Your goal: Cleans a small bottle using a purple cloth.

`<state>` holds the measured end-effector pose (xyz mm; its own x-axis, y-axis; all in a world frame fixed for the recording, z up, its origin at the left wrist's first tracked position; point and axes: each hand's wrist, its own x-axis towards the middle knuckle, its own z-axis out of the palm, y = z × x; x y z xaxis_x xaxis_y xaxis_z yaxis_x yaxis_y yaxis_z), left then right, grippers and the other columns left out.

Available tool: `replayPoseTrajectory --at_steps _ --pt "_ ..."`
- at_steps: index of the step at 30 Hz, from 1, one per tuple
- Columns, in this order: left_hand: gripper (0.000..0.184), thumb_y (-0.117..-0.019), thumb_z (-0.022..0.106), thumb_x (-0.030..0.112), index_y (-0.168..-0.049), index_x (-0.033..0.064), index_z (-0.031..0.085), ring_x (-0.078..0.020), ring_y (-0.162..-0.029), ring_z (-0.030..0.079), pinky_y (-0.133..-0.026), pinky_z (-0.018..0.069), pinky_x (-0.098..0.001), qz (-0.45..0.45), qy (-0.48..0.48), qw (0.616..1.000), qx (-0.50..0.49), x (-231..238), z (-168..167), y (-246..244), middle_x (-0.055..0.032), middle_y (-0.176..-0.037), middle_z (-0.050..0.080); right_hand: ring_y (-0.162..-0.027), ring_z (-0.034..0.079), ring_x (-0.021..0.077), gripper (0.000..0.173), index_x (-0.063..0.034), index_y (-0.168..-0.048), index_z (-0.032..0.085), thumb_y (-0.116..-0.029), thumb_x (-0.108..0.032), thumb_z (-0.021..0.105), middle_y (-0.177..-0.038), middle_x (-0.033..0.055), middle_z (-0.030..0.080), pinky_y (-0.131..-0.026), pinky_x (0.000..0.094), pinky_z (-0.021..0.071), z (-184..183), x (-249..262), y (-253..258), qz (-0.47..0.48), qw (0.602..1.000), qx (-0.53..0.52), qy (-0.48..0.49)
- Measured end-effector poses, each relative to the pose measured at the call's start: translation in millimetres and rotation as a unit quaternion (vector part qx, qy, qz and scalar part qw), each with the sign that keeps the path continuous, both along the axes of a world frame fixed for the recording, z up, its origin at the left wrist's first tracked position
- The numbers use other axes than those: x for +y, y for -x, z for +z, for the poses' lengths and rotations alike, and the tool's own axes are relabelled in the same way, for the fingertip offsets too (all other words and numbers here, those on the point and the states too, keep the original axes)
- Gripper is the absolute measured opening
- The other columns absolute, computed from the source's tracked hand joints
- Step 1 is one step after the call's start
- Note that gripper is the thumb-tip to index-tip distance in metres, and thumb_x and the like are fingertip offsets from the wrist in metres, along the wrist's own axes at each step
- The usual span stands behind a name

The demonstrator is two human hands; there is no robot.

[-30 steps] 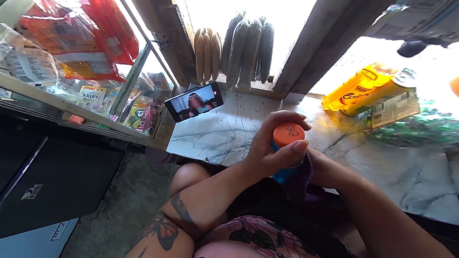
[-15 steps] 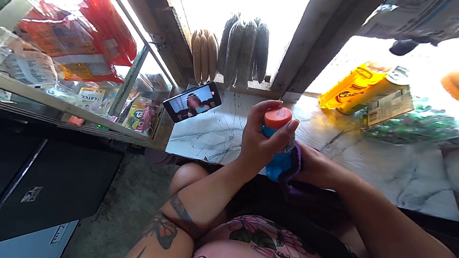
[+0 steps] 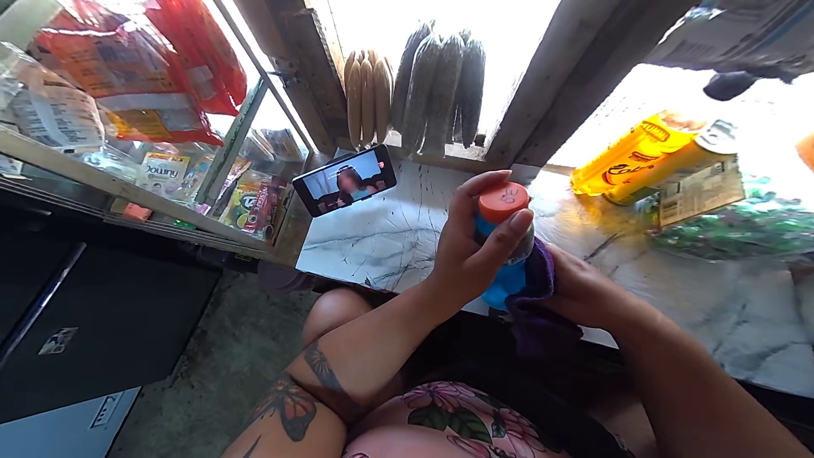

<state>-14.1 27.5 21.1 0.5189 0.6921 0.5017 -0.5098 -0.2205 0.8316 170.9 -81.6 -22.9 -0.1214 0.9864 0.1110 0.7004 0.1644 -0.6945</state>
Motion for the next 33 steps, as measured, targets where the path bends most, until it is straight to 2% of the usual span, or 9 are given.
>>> replayPoseTrajectory --at_steps 6,9,13,21,24,26,28,30,33 --pt "0.045 -0.1045 0.053 0.026 -0.14 0.0026 0.04 -0.007 -0.097 0.061 -0.084 0.0533 -0.0242 0.004 -0.027 1.0 0.003 0 -3 -2 -0.0075 -0.11 0.061 -0.115 0.059 0.0021 0.047 0.0014 -0.129 0.06 -0.0887 -0.023 0.065 -0.118 0.0069 0.067 -0.103 0.0239 0.0467 -8 1 -12 0.029 0.997 0.068 -0.024" --pt "0.046 -0.105 0.054 0.028 -0.14 0.0012 0.041 -0.006 -0.097 0.061 -0.085 0.0534 -0.0243 0.008 -0.041 0.999 -0.01 0 -4 -4 -0.0073 -0.11 0.06 -0.114 0.059 0.0007 0.046 0.0035 -0.129 0.06 -0.0889 -0.019 0.063 -0.118 0.0077 0.068 -0.102 0.0218 0.0462 -9 -1 -12 0.02 0.996 0.083 -0.023" --pt "0.046 -0.1049 0.054 0.03 -0.139 0.0017 0.042 -0.0066 -0.096 0.061 -0.086 0.0539 -0.0251 0.002 -0.064 0.998 -0.021 -3 -6 -6 -0.0075 -0.11 0.06 -0.106 0.058 -0.0093 0.04 0.0031 -0.125 0.06 -0.0909 -0.019 0.062 -0.111 0.0005 0.068 -0.096 0.0138 0.0469 -7 -2 -8 -0.018 0.992 0.128 0.002" --pt "0.044 -0.1044 0.055 0.028 -0.137 0.0009 0.042 -0.008 -0.096 0.062 -0.085 0.0547 -0.0263 -0.019 -0.088 0.995 -0.03 -8 -9 -6 -0.0093 -0.111 0.061 -0.097 0.059 -0.013 0.038 -0.0024 -0.12 0.062 -0.0851 -0.017 0.068 -0.102 -0.0077 0.067 -0.089 0.0104 0.0487 2 -4 7 -0.101 0.978 0.175 0.044" --pt "0.046 -0.1028 0.058 0.025 -0.136 -0.003 0.042 -0.0111 -0.099 0.063 -0.089 0.0556 -0.0301 -0.027 -0.12 0.992 -0.021 -11 -10 -5 -0.0134 -0.113 0.061 -0.101 0.059 -0.0141 0.053 -0.0052 -0.123 0.059 -0.0788 -0.028 0.079 -0.106 -0.0127 0.068 -0.092 0.0101 0.05 6 -4 13 -0.071 0.976 0.202 0.028" --pt "0.049 -0.1004 0.062 0.025 -0.134 -0.0058 0.045 -0.0149 -0.101 0.064 -0.092 0.0556 -0.0338 -0.027 -0.149 0.988 -0.011 -15 -11 -5 -0.0171 -0.114 0.062 -0.104 0.06 -0.0129 0.066 -0.0057 -0.126 0.056 -0.0751 -0.038 0.082 -0.109 -0.0117 0.067 -0.094 0.0119 0.0507 6 -4 17 -0.047 0.978 0.201 0.038" --pt "0.05 -0.0996 0.063 0.028 -0.133 -0.0056 0.047 -0.0166 -0.103 0.064 -0.094 0.0545 -0.0354 -0.026 -0.175 0.984 -0.005 -18 -11 -6 -0.0177 -0.115 0.062 -0.109 0.059 -0.0092 0.072 -0.005 -0.131 0.054 -0.0777 -0.045 0.082 -0.115 -0.0074 0.066 -0.098 0.0159 0.0498 0 -6 19 -0.019 0.979 0.201 0.019" --pt "0.051 -0.1002 0.062 0.03 -0.133 -0.0053 0.047 -0.0185 -0.106 0.063 -0.097 0.0529 -0.0371 -0.031 -0.191 0.981 -0.008 -19 -12 -7 -0.0179 -0.115 0.063 -0.112 0.059 -0.0081 0.068 -0.0082 -0.131 0.054 -0.0835 -0.05 0.078 -0.116 -0.0081 0.066 -0.1 0.0174 0.0502 -7 -6 21 0.007 0.977 0.21 -0.025" --pt "0.05 -0.0999 0.062 0.029 -0.133 -0.005 0.047 -0.0189 -0.107 0.063 -0.097 0.0523 -0.0369 -0.028 -0.208 0.978 -0.002 -20 -11 -7 -0.0178 -0.116 0.063 -0.112 0.057 -0.0106 0.058 -0.0088 -0.129 0.055 -0.0864 -0.043 0.076 -0.115 -0.0115 0.066 -0.1 0.0151 0.0489 2 -6 23 0.028 0.973 0.228 -0.019"
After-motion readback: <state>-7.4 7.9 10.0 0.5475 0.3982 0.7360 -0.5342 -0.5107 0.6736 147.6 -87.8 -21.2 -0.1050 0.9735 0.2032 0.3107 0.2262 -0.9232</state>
